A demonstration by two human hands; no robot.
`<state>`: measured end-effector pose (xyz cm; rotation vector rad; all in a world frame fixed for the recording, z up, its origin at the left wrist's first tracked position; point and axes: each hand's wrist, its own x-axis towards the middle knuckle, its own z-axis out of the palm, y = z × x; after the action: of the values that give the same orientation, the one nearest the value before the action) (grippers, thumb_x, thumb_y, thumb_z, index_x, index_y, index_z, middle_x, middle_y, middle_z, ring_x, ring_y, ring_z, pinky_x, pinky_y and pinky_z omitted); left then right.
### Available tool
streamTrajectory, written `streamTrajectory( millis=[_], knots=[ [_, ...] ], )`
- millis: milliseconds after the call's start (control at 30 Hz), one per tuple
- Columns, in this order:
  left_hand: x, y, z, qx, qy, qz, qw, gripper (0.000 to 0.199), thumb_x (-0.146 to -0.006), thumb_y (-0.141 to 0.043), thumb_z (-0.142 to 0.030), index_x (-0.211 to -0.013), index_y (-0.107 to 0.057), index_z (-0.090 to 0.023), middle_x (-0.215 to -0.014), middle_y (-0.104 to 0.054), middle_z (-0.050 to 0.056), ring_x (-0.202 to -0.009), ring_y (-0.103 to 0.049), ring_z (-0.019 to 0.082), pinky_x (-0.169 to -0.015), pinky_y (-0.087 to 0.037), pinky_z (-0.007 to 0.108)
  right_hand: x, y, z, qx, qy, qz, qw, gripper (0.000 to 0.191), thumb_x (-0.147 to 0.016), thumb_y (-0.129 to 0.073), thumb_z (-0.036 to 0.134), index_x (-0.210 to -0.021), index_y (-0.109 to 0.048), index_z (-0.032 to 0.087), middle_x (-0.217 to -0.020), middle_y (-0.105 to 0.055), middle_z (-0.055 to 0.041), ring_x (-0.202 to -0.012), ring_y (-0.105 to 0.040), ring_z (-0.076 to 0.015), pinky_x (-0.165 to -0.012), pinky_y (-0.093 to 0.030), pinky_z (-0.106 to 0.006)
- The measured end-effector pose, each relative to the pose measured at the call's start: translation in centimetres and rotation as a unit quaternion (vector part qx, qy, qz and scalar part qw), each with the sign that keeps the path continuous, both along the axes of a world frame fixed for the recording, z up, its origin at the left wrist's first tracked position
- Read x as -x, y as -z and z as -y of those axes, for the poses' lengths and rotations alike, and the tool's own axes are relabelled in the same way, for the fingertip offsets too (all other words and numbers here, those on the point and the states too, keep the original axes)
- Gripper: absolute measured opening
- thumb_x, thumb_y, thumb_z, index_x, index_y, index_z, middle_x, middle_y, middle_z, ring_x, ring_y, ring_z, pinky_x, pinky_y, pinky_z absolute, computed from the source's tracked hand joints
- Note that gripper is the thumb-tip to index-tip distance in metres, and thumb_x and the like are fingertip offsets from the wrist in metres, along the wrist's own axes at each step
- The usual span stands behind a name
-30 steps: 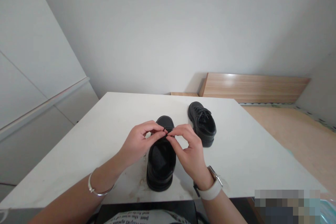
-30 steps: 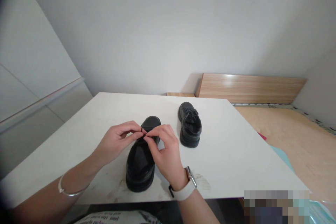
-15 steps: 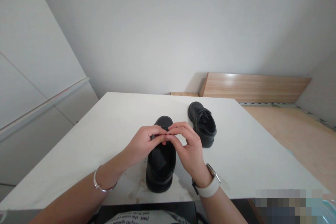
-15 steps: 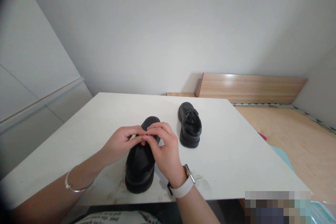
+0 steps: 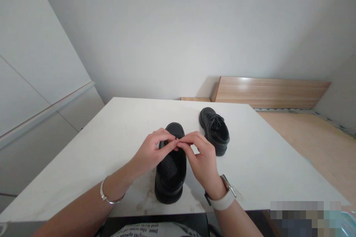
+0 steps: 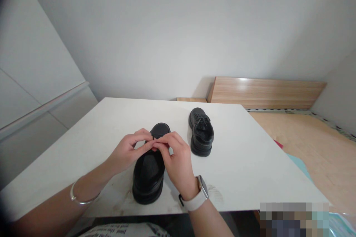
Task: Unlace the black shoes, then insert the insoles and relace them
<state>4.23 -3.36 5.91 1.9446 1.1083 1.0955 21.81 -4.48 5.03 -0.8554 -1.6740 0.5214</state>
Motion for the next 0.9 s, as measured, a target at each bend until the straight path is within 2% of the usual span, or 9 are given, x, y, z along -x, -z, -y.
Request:
streamTrajectory(
  millis=[133, 200, 267, 433, 533, 633, 767, 900],
  knots=[
    [0.1, -0.1, 0.1, 0.015, 0.008, -0.025, 1.0, 0.025, -0.094, -0.06, -0.034, -0.081, -0.077, -0.021, -0.085, -0.071, 0.006, -0.089, -0.063, 0.019, -0.085, -0.047, 0.031, -0.1, 0.1, 0.1, -0.043, 0.066, 0.007, 0.997, 0.016, -0.093, -0.058, 0.01, -0.083, -0.062, 0.021, -0.081, -0.063, -0.0015, -0.079, -0.059, -0.016, -0.072, -0.05, -0.03],
    [0.2, 0.0, 0.0, 0.03, 0.014, -0.015, 0.999, 0.023, -0.093, -0.061, -0.033, -0.084, -0.078, -0.021, -0.088, -0.073, 0.006, -0.091, -0.064, 0.019, -0.087, -0.047, 0.032, -0.3, 0.4, 0.2, -0.056, 0.077, 0.0, 0.995, 0.015, -0.094, -0.058, 0.01, -0.084, -0.061, 0.021, -0.083, -0.063, -0.0014, -0.081, -0.059, -0.016, -0.073, -0.049, -0.029],
    [0.4, 0.2, -0.1, 0.055, 0.016, 0.011, 0.998, 0.02, -0.091, -0.063, -0.032, -0.086, -0.078, -0.02, -0.09, -0.074, 0.006, -0.093, -0.065, 0.019, -0.089, -0.047, 0.032, -0.6, 0.7, 0.3, -0.063, 0.057, 0.002, 0.996, 0.015, -0.094, -0.056, 0.009, -0.087, -0.06, 0.021, -0.085, -0.062, -0.0019, -0.083, -0.059, -0.0161, -0.075, -0.049, -0.029],
    [0.7, 0.8, -0.5, 0.081, 0.013, 0.039, 0.996, 0.012, -0.083, -0.071, -0.025, -0.091, -0.077, -0.02, -0.092, -0.075, 0.005, -0.091, -0.066, 0.019, -0.088, -0.048, 0.033, -2.2, 1.2, 0.7, -0.046, -0.063, 0.077, 0.994, 0.014, -0.096, -0.053, 0.01, -0.093, -0.06, 0.021, -0.09, -0.062, -0.0034, -0.089, -0.058, -0.0176, -0.078, -0.047, -0.031],
    [0.5, 0.6, -0.2, 0.016, 0.026, 0.005, 1.0, 0.01, -0.082, -0.071, -0.017, -0.09, -0.076, -0.02, -0.091, -0.073, 0.004, -0.092, -0.064, 0.018, -0.089, -0.048, 0.032, -2.7, 1.0, 0.8, -0.013, -0.085, 0.119, 0.989, 0.011, -0.096, -0.053, 0.013, -0.091, -0.059, 0.021, -0.093, -0.062, -0.0047, -0.092, -0.057, -0.0195, -0.082, -0.046, -0.035],
    [0.2, 0.2, 0.3, -0.098, 0.04, -0.047, 0.993, 0.013, -0.085, -0.066, -0.011, -0.093, -0.072, -0.019, -0.089, -0.068, 0.004, -0.092, -0.06, 0.017, -0.085, -0.049, 0.029, -2.1, 0.9, 0.8, 0.038, -0.084, 0.076, 0.993, 0.01, -0.098, -0.05, 0.018, -0.094, -0.059, 0.02, -0.095, -0.063, -0.0053, -0.091, -0.057, -0.0185, -0.082, -0.046, -0.033],
    [-0.1, 0.0, 0.5, -0.234, 0.042, -0.121, 0.964, 0.022, -0.085, -0.059, -0.002, -0.099, -0.062, -0.017, -0.089, -0.064, 0.003, -0.091, -0.055, 0.017, -0.08, -0.049, 0.026, -0.7, 0.9, 0.3, 0.118, -0.07, -0.004, 0.99, 0.014, -0.1, -0.047, 0.025, -0.102, -0.06, 0.019, -0.092, -0.064, -0.0033, -0.082, -0.059, -0.0148, -0.072, -0.046, -0.027],
    [-0.5, 0.7, 0.1, -0.345, 0.025, -0.181, 0.921, 0.023, -0.085, -0.055, 0.004, -0.097, -0.057, -0.016, -0.086, -0.063, 0.003, -0.09, -0.051, 0.019, -0.082, -0.048, 0.031, -0.1, 1.1, -0.4, 0.148, -0.071, -0.008, 0.986, 0.012, -0.096, -0.054, 0.026, -0.096, -0.063, 0.018, -0.081, -0.064, -0.0009, -0.072, -0.056, -0.0133, -0.064, -0.043, -0.024]
  ],
)
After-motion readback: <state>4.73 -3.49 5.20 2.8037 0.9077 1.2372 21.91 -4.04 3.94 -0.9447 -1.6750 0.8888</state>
